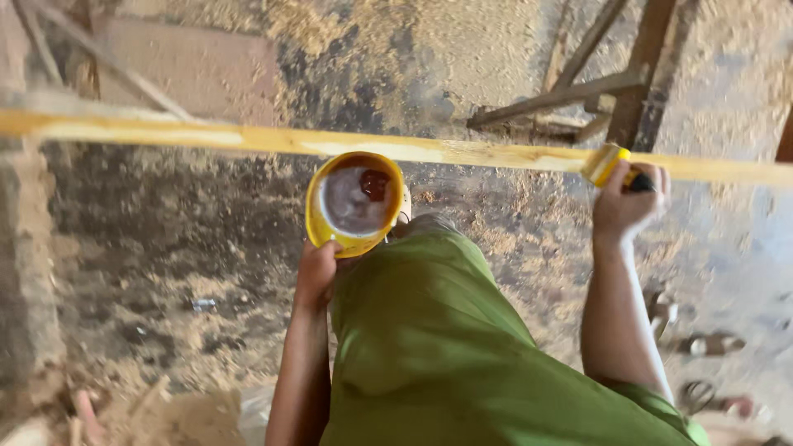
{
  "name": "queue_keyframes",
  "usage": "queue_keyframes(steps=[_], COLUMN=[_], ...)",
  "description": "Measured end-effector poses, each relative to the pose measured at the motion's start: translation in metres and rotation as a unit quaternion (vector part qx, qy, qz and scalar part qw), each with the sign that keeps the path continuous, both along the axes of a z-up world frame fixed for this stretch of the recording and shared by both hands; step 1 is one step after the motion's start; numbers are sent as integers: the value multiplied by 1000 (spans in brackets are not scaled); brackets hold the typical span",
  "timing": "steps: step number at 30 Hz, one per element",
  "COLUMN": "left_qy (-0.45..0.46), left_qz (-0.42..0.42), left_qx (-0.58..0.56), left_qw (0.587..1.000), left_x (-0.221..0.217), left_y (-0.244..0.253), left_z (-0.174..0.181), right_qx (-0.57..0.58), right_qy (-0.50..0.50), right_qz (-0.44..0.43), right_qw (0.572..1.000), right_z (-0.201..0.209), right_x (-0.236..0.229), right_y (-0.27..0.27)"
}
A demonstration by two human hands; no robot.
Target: The person applies a brown liquid finish to a wooden frame using a paintbrush. They repeatedly dip the brush into a yellow container and brush the liquid onto the frame's surface.
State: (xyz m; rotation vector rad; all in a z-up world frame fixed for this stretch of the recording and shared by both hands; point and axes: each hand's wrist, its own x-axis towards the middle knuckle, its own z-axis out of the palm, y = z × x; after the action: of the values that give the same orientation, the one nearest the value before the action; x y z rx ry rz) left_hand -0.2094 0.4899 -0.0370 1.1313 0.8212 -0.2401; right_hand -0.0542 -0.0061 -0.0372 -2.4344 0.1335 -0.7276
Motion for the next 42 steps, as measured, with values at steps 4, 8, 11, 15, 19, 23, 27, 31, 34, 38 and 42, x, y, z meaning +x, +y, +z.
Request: queue_keyframes(steps=[4,8,11,15,19,23,27,31,34,38,42], left_qy=[84,54,70,78,71,75,67,72,69,75,88], left_qz=[-1,-14,-27,-44,-45,-65,-86,-86,-93,-72,-51], left_qx=[-28,-29,-32,-19,-32,-45,-45,-40,-29,-27,-49], left_qw=[996,998,997,996,996,994,993,993,993,994,994], left_x=[15,25,28,40,47,53,53,50,51,41,35], left_y=[20,38,49,57,54,49,50,53,56,56,54], left_z=[20,28,31,33,38,39,39,37,35,30,21], right_qx=[-79,19,118,47,91,-184,-141,-111,-235,-250,-131], right_qy=[37,133,190,86,12,10,111,109,87,79,112], right_qz=[21,111,67,2,-174,-142,-16,58,-24,-67,95], right_qw=[996,985,972,995,980,972,984,986,968,963,980], right_z=[-6,-22,-28,-28,-39,-26,-23,-9,20,27,0], right_x=[10,10,5,-14,-21,-3,-4,-11,2,16,28], right_y=[93,194,180,31,-81,-74,29,44,-26,-48,83])
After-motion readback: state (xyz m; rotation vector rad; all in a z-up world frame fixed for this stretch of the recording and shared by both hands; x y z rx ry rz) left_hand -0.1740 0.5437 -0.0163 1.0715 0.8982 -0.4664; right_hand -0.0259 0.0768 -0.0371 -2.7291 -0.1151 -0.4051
